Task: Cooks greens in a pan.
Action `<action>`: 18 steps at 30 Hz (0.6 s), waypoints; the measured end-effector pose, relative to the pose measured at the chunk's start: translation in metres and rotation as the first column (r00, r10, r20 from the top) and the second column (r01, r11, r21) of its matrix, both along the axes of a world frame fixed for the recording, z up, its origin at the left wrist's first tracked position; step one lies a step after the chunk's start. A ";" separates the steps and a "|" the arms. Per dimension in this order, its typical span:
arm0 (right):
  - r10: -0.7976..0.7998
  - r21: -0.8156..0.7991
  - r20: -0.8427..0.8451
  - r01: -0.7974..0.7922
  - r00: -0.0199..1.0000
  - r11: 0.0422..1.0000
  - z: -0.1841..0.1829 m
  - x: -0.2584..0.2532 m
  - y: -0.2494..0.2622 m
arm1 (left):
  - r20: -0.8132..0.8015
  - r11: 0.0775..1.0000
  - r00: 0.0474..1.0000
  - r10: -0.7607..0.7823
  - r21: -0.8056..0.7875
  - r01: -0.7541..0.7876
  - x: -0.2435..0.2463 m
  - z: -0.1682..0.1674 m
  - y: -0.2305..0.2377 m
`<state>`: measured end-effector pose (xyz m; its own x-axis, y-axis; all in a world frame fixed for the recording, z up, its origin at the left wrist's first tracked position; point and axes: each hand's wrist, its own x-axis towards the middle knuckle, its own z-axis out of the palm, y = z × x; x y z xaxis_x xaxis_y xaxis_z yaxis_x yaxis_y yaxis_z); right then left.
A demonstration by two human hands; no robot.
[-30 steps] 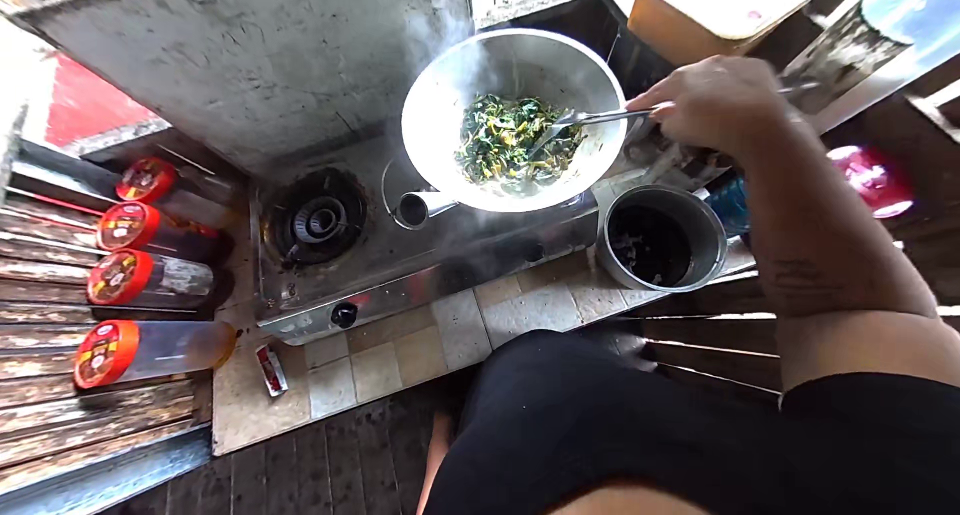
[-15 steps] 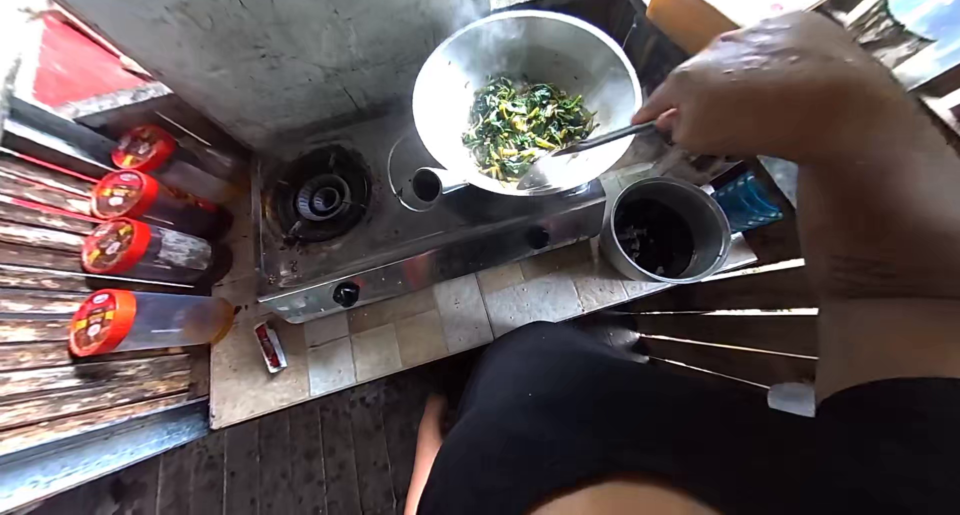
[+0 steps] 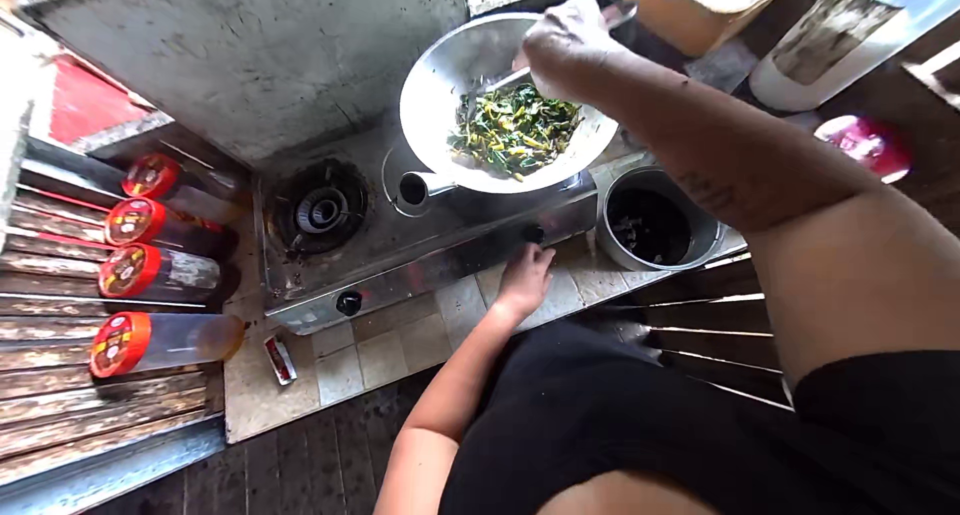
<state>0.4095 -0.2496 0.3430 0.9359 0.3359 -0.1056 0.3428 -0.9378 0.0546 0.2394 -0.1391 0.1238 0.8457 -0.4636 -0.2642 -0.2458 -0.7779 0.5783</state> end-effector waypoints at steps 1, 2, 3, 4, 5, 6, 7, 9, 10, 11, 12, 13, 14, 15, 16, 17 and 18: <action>-0.004 0.004 -0.037 0.005 0.999 1.000 -0.006 0.000 -0.012 | 0.041 0.999 0.999 -0.017 0.039 0.015 0.007 -0.005 -0.013; -0.018 0.004 -0.047 0.018 0.999 1.000 -0.006 0.000 -0.023 | 0.066 0.996 0.998 -0.026 0.086 0.021 0.012 -0.008 -0.024; -0.037 0.019 -0.041 0.038 0.998 0.999 -0.002 -0.003 -0.031 | 0.066 0.991 0.998 -0.023 0.137 0.014 0.017 -0.009 -0.034; -0.039 0.036 -0.017 0.040 0.999 0.999 0.004 -0.006 -0.038 | 0.058 0.984 0.998 -0.007 0.176 -0.003 0.022 -0.008 -0.041; -0.022 0.052 0.013 0.022 1.000 0.998 0.010 -0.011 -0.040 | 0.045 0.978 0.999 0.011 0.208 -0.020 0.026 -0.008 -0.045; 0.014 0.075 0.043 -0.017 0.999 0.997 0.010 -0.014 -0.039 | 0.033 0.973 0.999 0.031 0.229 -0.038 0.031 -0.008 -0.048; 0.058 0.100 0.051 -0.063 0.997 0.993 0.004 -0.015 -0.035 | 0.027 0.968 0.998 0.052 0.245 -0.057 0.034 -0.009 -0.051; 0.102 0.106 -0.018 -0.100 0.995 0.989 -0.013 -0.008 -0.028 | 0.040 0.956 0.996 0.085 0.280 -0.093 0.038 -0.010 -0.055; 0.094 0.102 -0.058 -0.088 0.994 0.991 -0.020 -0.002 -0.031 | 0.030 0.950 0.994 0.106 0.292 -0.110 0.040 -0.009 -0.057; 0.078 0.114 -0.073 -0.069 0.994 0.991 -0.023 0.005 -0.041 | 0.027 0.946 0.991 0.129 0.296 -0.132 0.042 -0.010 -0.058; 0.054 0.129 -0.083 -0.043 0.995 0.991 -0.023 0.009 -0.056 | 0.039 0.943 0.988 0.150 0.294 -0.155 0.043 -0.013 -0.058; 0.030 0.145 -0.091 -0.017 0.995 0.989 -0.018 0.009 -0.074 | 0.053 0.940 0.984 0.167 0.291 -0.176 0.044 -0.015 -0.058; 0.009 0.161 -0.087 0.005 0.996 0.987 -0.009 0.006 -0.091 | 0.063 0.939 0.982 0.176 0.288 -0.186 0.046 -0.017 -0.059; -0.009 0.171 -0.073 0.022 0.997 0.985 -0.001 0.000 -0.106 | 0.072 0.940 0.982 0.173 0.285 -0.186 0.048 -0.018 -0.058; -0.024 0.176 -0.056 0.034 0.998 0.984 0.002 -0.007 -0.117 | 0.086 0.941 0.982 0.166 0.283 -0.183 0.049 -0.020 -0.056; -0.043 0.173 -0.049 0.051 0.998 0.984 0.000 -0.013 -0.123 | 0.097 0.942 0.982 0.160 0.283 -0.182 0.050 -0.021 -0.055; -0.064 0.164 -0.060 0.073 0.996 0.984 -0.006 -0.015 -0.124 | 0.112 0.942 0.981 0.158 0.280 -0.183 0.050 -0.022 -0.055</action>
